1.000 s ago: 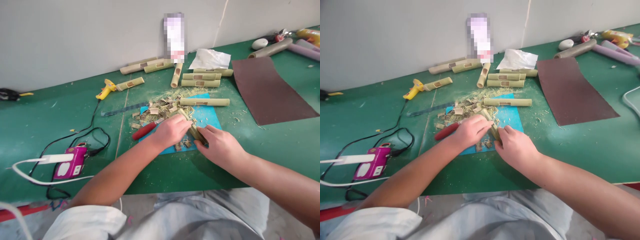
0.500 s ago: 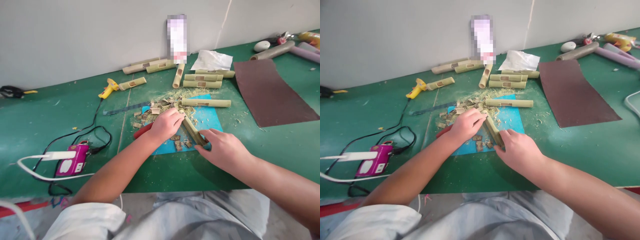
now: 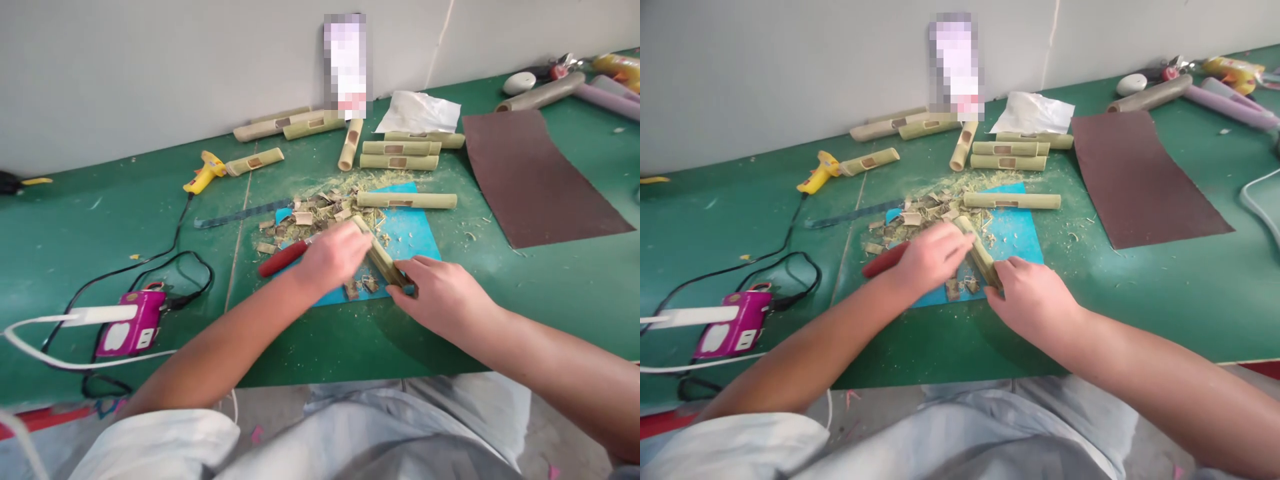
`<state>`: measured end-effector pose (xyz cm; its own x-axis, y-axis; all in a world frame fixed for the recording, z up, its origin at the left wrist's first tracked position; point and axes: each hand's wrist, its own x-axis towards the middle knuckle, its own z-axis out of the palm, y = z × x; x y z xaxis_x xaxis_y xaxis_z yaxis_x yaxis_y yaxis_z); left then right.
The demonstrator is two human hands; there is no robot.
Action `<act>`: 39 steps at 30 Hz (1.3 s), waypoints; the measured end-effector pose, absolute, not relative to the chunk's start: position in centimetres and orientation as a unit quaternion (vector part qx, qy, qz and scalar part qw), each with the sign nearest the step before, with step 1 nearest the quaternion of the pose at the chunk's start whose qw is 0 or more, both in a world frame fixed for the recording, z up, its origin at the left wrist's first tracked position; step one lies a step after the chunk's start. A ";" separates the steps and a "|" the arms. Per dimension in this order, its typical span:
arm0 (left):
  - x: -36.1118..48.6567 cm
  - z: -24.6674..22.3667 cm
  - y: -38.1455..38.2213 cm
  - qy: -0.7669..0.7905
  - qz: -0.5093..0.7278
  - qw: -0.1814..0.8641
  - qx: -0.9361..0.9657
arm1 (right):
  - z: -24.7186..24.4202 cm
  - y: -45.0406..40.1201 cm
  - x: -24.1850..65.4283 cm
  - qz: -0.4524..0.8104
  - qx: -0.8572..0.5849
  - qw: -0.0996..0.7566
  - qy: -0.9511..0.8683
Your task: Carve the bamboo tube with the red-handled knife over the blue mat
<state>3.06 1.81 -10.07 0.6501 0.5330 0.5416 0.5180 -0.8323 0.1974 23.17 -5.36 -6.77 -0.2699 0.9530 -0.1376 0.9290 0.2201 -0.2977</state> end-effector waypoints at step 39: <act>2.8 -9.3 1.2 0.310 0.261 -0.037 0.913 | -7.2 -5.3 23.1 0.143 -0.602 0.064 -0.783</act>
<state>2.78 1.24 -9.34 0.6710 0.5470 0.5006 0.5861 -0.8048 0.0937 23.08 -5.29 -7.20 -0.2669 0.9610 -0.0717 0.9245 0.2343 -0.3006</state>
